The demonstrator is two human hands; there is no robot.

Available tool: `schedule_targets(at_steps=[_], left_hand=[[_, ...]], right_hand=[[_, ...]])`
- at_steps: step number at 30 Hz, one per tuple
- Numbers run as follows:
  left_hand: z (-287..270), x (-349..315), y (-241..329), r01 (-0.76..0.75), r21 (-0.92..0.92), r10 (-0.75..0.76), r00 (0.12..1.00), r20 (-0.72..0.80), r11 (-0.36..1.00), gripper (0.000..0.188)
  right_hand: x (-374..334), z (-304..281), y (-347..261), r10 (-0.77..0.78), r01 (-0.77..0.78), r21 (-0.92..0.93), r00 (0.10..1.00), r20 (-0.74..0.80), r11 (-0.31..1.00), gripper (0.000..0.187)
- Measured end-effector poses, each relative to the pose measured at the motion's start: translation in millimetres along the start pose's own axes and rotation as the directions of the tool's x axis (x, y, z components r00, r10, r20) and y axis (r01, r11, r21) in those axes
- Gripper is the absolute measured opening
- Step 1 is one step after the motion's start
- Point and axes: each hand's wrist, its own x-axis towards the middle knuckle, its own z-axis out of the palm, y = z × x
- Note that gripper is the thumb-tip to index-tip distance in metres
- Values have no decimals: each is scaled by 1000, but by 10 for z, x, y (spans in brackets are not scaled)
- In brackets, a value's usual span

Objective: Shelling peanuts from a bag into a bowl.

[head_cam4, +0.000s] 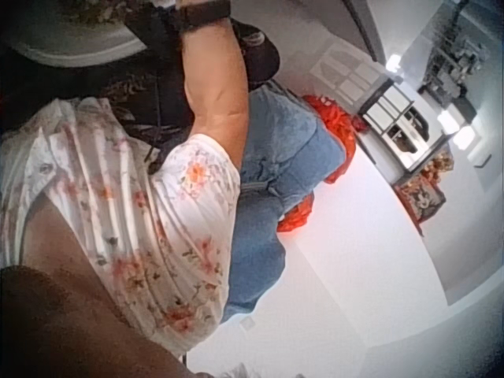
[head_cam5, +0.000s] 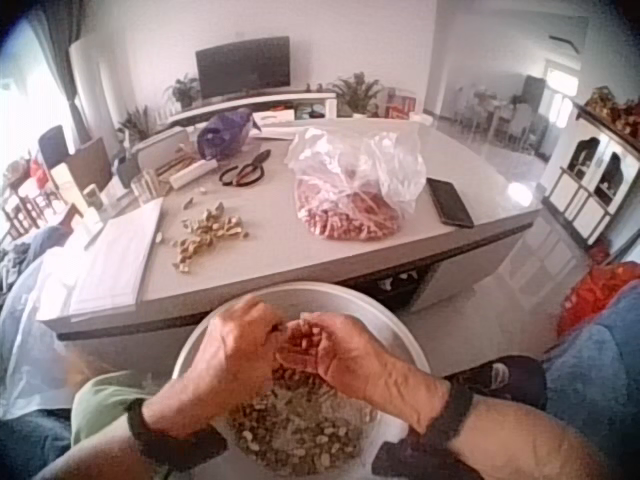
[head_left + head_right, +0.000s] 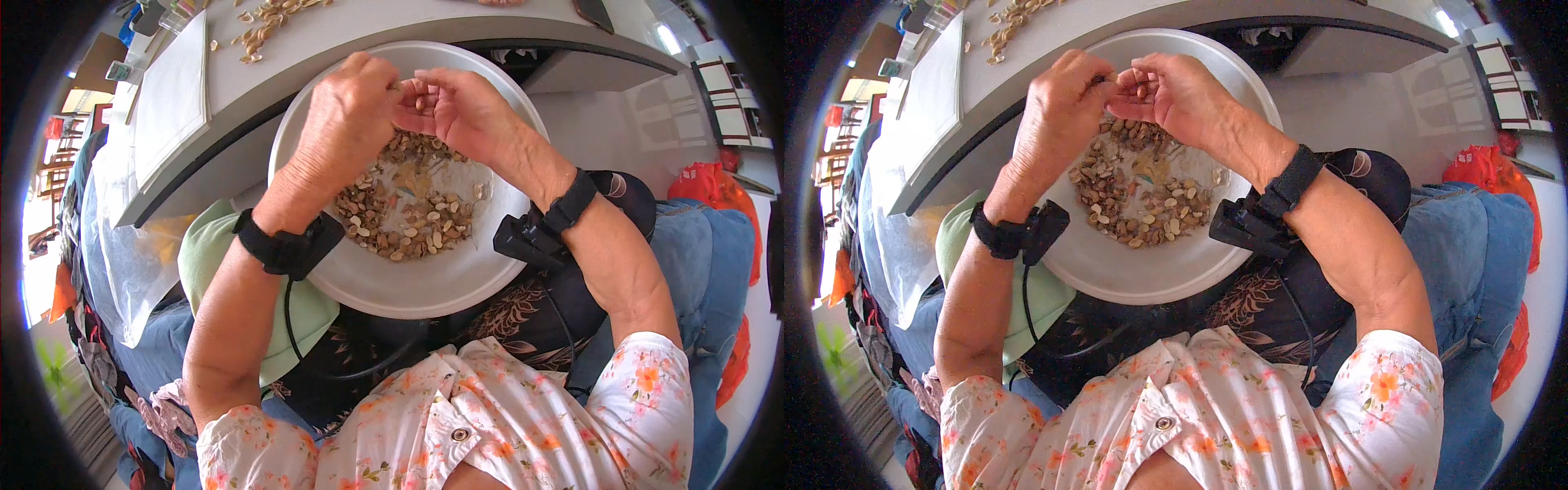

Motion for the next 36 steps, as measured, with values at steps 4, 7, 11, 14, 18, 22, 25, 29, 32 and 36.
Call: schedule_targets(at_steps=[4, 7, 11, 14, 18, 22, 25, 29, 32, 36], left_hand=[[-121, 37, -80, 310, -132, -301, 950, 80, 942, 10], [-152, -23, -240, 314, 13, -307, 919, 248, 949, 11], [-95, -234, -456, 59, 146, -132, 821, 556, 987, 17], [-122, -197, -336, 101, 215, -235, 548, 803, 971, 15], [-152, -220, -453, 71, 263, -229, 735, 638, 962, 14], [-37, -211, -581, 99, 421, -333, 780, 530, 902, 14], [90, -235, -638, 76, 393, -292, 799, 526, 916, 12], [227, -233, -667, 108, 313, -276, 779, 563, 943, 12], [360, -195, -684, 42, 374, -301, 680, 669, 926, 16], [472, -233, -641, 54, 417, -344, 664, 664, 908, 14]], right_hand=[[-31, -51, -53, 52, -51, -7, 991, 123, 999, 30], [-29, -13, -54, 57, -56, -36, 998, 13, 998, 28], [-44, -15, -56, 7, -20, -165, 997, -75, 986, 23], [-50, -121, -102, 24, -51, -227, 992, -121, 973, 21], [-58, -73, -130, -15, -17, -234, 991, -135, 972, 29], [-68, -75, -139, -83, 46, -199, 981, -178, 979, 22], [-54, -137, -164, -82, 60, -189, 990, -111, 980, 20], [-58, -107, -168, -54, 35, -202, 994, -93, 979, 18], [-65, -91, -152, -39, 19, -192, 994, -100, 981, 17], [-79, -85, -174, -4, -9, -198, 998, -63, 980, 17]])
